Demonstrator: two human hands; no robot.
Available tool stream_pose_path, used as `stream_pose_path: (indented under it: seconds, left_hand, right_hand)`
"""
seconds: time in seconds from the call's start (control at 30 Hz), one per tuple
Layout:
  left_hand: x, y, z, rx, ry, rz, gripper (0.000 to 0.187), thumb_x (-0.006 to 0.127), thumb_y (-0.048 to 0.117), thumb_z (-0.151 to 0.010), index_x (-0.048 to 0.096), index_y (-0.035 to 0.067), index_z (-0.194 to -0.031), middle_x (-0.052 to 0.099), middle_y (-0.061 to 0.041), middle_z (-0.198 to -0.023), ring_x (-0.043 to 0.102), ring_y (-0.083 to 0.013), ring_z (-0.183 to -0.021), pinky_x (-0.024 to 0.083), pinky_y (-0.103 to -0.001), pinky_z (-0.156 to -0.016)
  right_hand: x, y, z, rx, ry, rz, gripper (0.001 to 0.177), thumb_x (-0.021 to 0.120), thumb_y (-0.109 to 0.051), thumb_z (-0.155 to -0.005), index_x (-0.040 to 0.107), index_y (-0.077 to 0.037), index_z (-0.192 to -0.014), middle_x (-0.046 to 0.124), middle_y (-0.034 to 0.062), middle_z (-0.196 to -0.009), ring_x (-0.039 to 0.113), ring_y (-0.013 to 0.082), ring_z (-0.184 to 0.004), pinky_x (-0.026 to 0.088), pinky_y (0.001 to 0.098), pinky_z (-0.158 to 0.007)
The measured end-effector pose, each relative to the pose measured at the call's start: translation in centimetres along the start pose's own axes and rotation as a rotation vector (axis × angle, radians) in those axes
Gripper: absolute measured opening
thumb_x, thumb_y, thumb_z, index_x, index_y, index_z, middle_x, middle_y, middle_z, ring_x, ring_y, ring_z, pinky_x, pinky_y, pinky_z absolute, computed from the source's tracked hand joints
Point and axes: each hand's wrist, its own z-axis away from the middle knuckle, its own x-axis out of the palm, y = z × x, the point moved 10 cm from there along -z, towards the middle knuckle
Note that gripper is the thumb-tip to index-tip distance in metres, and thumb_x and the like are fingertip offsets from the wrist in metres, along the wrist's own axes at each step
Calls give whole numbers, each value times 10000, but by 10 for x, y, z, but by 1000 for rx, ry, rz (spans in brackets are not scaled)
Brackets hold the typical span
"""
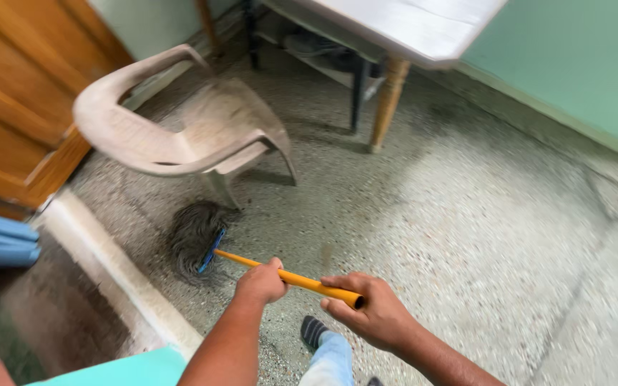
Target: The person mops a floor using a mop with a yellow handle, maneuvering the tool around a table and a plastic chair.
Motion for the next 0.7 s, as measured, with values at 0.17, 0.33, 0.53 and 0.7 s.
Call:
stream_pose_path:
  seconds: [0.17,0.33,0.53,0.7]
  left_hand:
    - [6,29,21,72,29,-73,434,698,465,-910,591,230,-1259,720,-107,-1228,665,-332,-1204,523,-488,-1014]
    - [1,30,51,42,154,-9,488,661,508,-930,566,210,-1304,705,-135,-1246,643,-357,-1216,513,-500,-1013]
    - [-2,-13,31,-18,169,137,490,619,459,-965,509,192,-1361,689,-142,-1296,643,-343,-1243,519,-506,-1011]
    - [-31,-73,-10,-33,117,159,590,628,388,-969,397,239,-1491,653,-152,-1342,618,-348,-1266,490,-503,-1046]
  right_hand:
    - [-9,13,35,201,61,-20,414,670,-339,-918,737,-107,-1254,728,85,-751,584,167,-590,485,334,-548]
    - [-9,7,36,152,156,-88,410,674,-337,-912,749,-74,-1217,777,89,-824,670,134,-625,558,297,-581]
    - [22,-11,14,105,197,50,406,681,-370,-929,766,-98,-1218,766,92,-737,658,122,-585,540,299,-556]
    - [69,-34,-39,168,177,3,408,666,-374,-934,741,-119,-1243,736,67,-712,617,93,-556,511,270,-504]
